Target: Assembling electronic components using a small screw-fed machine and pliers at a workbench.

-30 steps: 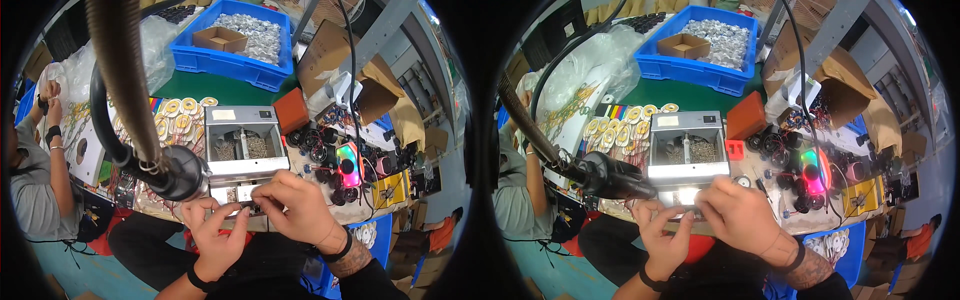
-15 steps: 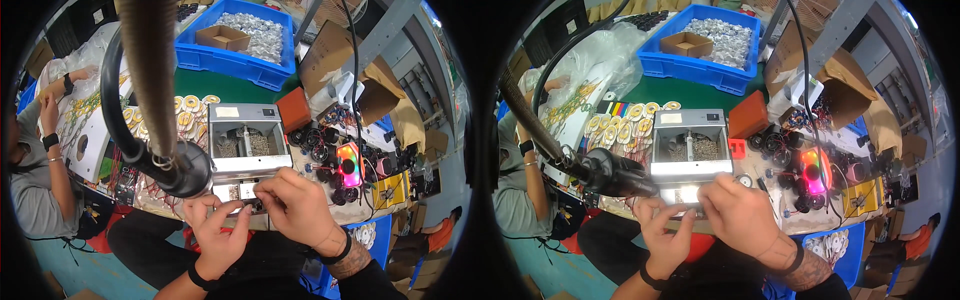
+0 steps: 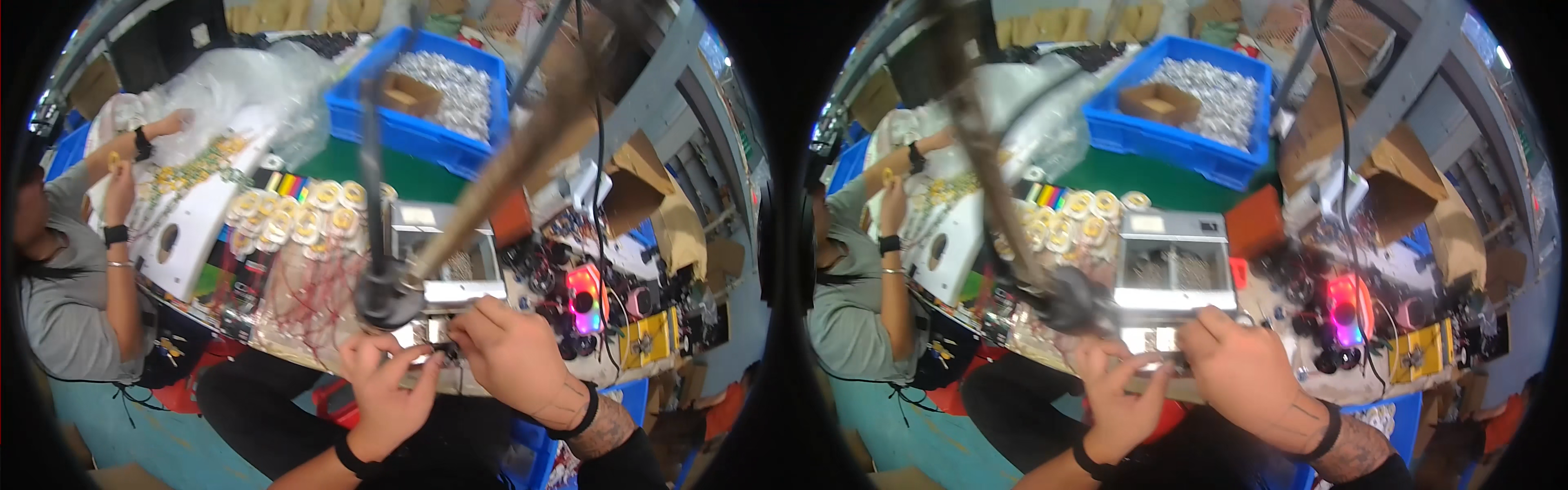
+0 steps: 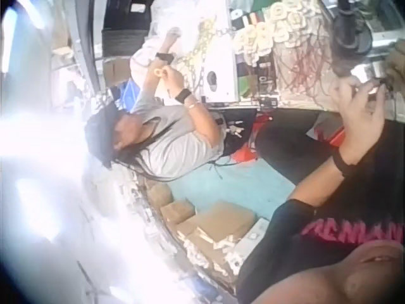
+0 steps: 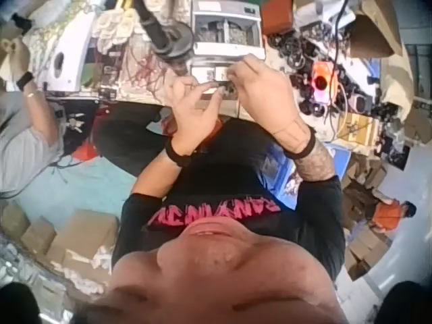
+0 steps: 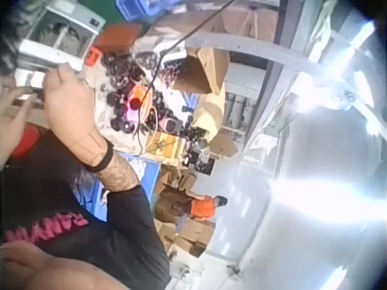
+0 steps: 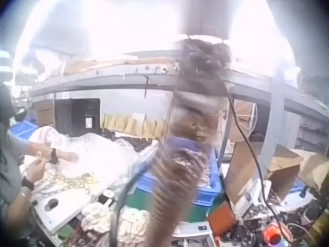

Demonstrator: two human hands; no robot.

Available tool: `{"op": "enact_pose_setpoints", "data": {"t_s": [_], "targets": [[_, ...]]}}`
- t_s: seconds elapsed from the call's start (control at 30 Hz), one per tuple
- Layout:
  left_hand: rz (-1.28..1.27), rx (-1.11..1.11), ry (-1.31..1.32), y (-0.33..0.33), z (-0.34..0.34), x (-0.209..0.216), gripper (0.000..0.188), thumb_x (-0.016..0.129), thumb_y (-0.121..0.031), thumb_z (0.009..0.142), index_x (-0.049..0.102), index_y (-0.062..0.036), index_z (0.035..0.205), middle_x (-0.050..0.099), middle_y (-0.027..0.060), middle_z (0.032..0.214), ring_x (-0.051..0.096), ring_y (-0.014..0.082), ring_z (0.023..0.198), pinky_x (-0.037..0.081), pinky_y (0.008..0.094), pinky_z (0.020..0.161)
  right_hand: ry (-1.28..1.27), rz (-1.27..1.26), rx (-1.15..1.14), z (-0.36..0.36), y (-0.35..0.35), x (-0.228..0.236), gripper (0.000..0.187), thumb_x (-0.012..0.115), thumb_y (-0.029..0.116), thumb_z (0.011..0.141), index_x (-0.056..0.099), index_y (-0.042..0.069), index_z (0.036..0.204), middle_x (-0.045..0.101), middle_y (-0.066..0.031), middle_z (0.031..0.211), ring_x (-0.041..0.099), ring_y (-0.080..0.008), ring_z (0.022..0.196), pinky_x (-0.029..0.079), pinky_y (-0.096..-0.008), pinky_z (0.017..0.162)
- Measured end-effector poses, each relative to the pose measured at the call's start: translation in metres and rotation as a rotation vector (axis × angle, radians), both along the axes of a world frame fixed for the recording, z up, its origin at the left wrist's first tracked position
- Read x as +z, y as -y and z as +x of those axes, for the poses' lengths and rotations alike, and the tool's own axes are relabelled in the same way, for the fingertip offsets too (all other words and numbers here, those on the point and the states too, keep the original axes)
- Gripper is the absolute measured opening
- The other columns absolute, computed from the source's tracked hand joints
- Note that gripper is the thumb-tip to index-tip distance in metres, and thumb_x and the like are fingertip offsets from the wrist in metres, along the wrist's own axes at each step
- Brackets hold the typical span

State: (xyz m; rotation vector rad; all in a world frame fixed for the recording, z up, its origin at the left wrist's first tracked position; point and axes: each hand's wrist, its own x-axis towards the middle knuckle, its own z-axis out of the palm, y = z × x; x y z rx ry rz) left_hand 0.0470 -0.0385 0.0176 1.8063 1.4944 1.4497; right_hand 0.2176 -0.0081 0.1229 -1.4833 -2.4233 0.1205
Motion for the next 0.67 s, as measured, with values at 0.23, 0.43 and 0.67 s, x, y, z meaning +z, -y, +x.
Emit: {"op": "enact_pose_setpoints", "data": {"t_s": [0.23,0.43,0.67], "targets": [[0.006,0.013,0.050,0.006,0.004,-0.005,0.020,0.093,-0.016,0.077,0.085,-0.0153,0.095,0.057,0.0049,0.099,0.050,0.0303,0.109,0.041,0.0447,0.095,0.222,0.173,0.312,0.022,-0.011,0.002,0.015,0.078,0.014,0.086,0.073,0.009,0.099,0.059,-0.0044,0.088,0.066,-0.0253,0.070,0.055,-0.0394,0.062],[0.028,0.045,0.046,0.007,0.002,-0.006,0.019,0.093,-0.018,0.078,0.085,-0.0179,0.095,0.059,0.0039,0.099,0.051,0.0312,0.108,0.042,0.0443,0.094,0.457,0.343,0.726,0.022,-0.035,0.023,0.011,0.069,0.018,0.077,0.070,0.013,0.087,0.063,0.0014,0.088,0.068,-0.0145,0.072,0.052,-0.0305,0.065],[-0.041,0.007,0.062,0.006,0.004,-0.009,0.016,0.087,-0.029,0.087,0.084,-0.0184,0.099,0.062,-0.0004,0.108,0.050,0.0296,0.120,0.037,0.0495,0.097,0.562,0.356,0.792,0.023,-0.045,0.025,0.029,0.072,0.018,0.080,0.079,0.013,0.108,0.062,0.0025,0.087,0.067,-0.0154,0.083,0.050,-0.0350,0.068]]}}
